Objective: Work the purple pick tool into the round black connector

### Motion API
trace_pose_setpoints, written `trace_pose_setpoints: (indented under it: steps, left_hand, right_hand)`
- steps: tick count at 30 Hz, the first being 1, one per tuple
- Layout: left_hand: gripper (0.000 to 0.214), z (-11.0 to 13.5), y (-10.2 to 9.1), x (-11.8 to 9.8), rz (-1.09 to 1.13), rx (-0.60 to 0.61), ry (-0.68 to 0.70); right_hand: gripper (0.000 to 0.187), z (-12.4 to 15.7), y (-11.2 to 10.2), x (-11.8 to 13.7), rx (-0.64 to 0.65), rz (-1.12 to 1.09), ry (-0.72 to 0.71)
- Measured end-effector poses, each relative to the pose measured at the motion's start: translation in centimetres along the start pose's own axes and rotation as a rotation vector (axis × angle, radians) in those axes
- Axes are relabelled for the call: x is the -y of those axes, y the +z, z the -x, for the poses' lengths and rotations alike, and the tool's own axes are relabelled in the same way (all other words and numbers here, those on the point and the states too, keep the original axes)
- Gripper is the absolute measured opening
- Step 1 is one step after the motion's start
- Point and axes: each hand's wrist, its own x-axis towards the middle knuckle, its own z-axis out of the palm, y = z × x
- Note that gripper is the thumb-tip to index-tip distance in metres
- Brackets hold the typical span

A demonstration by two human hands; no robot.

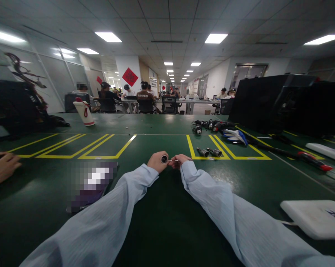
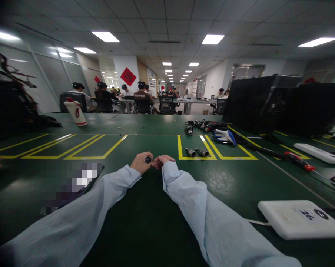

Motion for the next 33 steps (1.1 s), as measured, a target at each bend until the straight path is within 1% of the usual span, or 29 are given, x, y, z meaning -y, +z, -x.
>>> trace_pose_setpoints:
  steps: [4,7,12,16,21,24,27,30,33]
  left_hand:
    - [0.005,0.0,0.1,0.1,-0.001,0.003,0.005]
    - [0.004,-0.1,0.1,0.1,-0.002,-0.006,-0.003]
    - [0.006,0.0,0.1,0.1,-0.001,-0.001,-0.006]
    - [0.009,0.1,0.0,0.1,-0.006,0.023,0.007]
    - [0.015,0.1,0.1,0.0,-0.014,0.049,0.028]
    - [0.015,0.1,0.1,0.0,-0.019,0.071,0.043]
    - [0.012,0.1,0.1,0.1,-0.023,0.094,0.055]
    - [0.006,0.0,0.1,0.1,-0.018,0.108,0.066]
    - [0.004,-0.1,0.2,0.3,-0.008,0.095,0.062]
  right_hand:
    - [0.029,-0.3,-0.2,0.1,0.043,0.03,0.048]
    - [0.03,0.0,-0.3,0.1,0.056,0.011,0.031]
    - [0.024,0.8,-0.1,-0.1,0.031,-0.05,-0.079]
    - [0.018,1.3,0.0,-0.1,0.019,-0.033,-0.168]
    - [0.013,2.2,-0.1,0.4,0.02,0.036,-0.296]
    - [0.011,2.5,-0.4,0.9,-0.006,0.191,-0.334]
    - [0.009,2.2,-0.8,1.0,-0.016,0.315,-0.296]
    - [0.016,1.3,-1.1,0.9,0.03,0.287,-0.199]
    - [0.025,0.4,-1.0,0.8,0.107,0.274,-0.085]
